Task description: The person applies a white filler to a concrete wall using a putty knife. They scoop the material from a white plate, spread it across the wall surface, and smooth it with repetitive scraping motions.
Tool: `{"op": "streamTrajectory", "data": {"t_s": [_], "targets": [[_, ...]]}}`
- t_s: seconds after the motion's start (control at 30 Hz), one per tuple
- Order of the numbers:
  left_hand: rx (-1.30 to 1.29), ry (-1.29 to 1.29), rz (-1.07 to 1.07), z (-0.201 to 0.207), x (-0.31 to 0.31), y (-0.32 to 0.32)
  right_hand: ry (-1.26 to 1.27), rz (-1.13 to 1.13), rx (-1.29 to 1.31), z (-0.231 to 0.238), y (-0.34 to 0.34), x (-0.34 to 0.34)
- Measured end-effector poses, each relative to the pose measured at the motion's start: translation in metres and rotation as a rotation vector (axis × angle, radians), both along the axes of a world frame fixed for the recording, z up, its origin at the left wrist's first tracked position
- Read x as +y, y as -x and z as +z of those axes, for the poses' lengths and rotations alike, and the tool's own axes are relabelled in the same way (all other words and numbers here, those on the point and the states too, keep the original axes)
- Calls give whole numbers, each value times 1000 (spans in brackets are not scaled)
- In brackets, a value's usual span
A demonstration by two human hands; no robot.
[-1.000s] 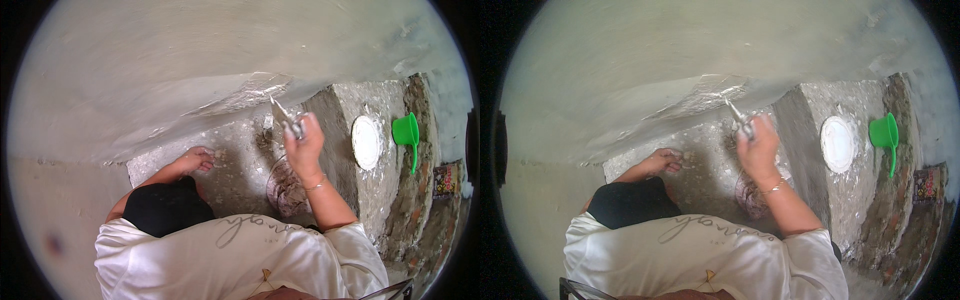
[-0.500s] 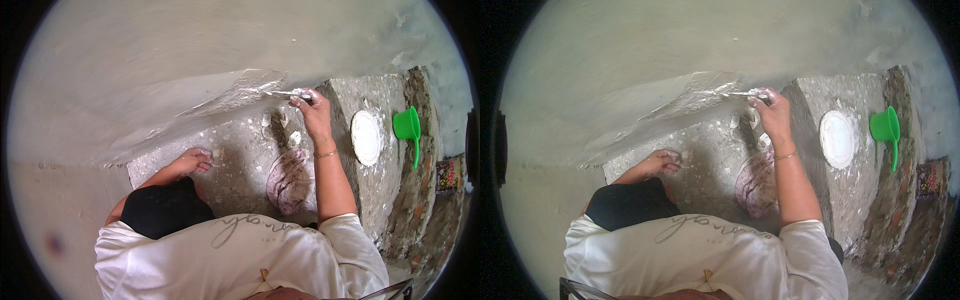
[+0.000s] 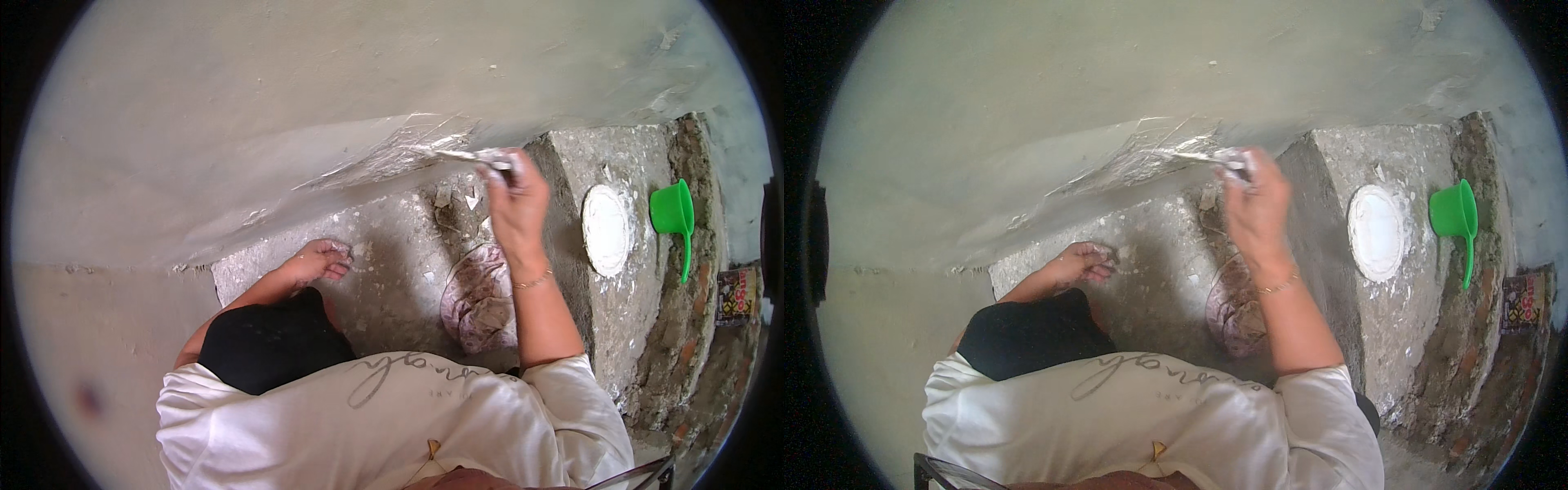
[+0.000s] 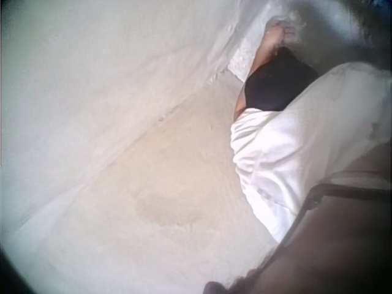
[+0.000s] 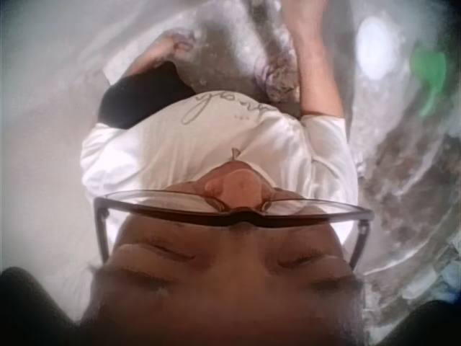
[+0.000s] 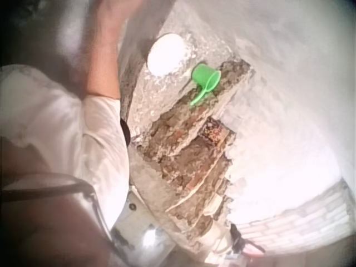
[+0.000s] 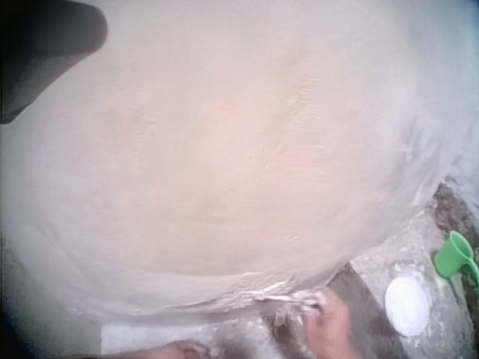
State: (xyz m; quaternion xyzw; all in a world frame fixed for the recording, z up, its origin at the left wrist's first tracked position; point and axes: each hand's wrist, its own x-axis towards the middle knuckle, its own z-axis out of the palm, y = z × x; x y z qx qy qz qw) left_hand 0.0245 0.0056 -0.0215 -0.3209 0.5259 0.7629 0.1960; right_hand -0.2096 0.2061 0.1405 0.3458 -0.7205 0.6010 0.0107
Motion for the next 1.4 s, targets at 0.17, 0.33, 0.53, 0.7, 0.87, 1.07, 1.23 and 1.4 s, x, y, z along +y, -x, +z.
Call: {"op": "streamTrajectory", "data": {"t_s": [0.17,0.33,0.53,0.7,0.87,1.07,1.23,1.4], "targets": [[-41,-1,11,-4,-1,2,-100,-76,191,-3,1,-4],[-23,-6,2,-6,2,6,-179,66,-18,-6,16,-2],[-41,6,-31,-1,5,13,-198,-98,138,-16,24,-8],[-18,1,-22,0,5,12,-7,12,-308,-10,42,2],[-41,-9,-43,0,6,12,-29,-85,-216,-52,27,-6],[-48,-19,-1,-1,2,9,112,-45,-445,-39,41,8],[-54,-2,-31,2,7,13,170,-88,-483,-70,41,10],[-75,10,3,4,6,10,291,-10,-608,-52,53,21]]}}
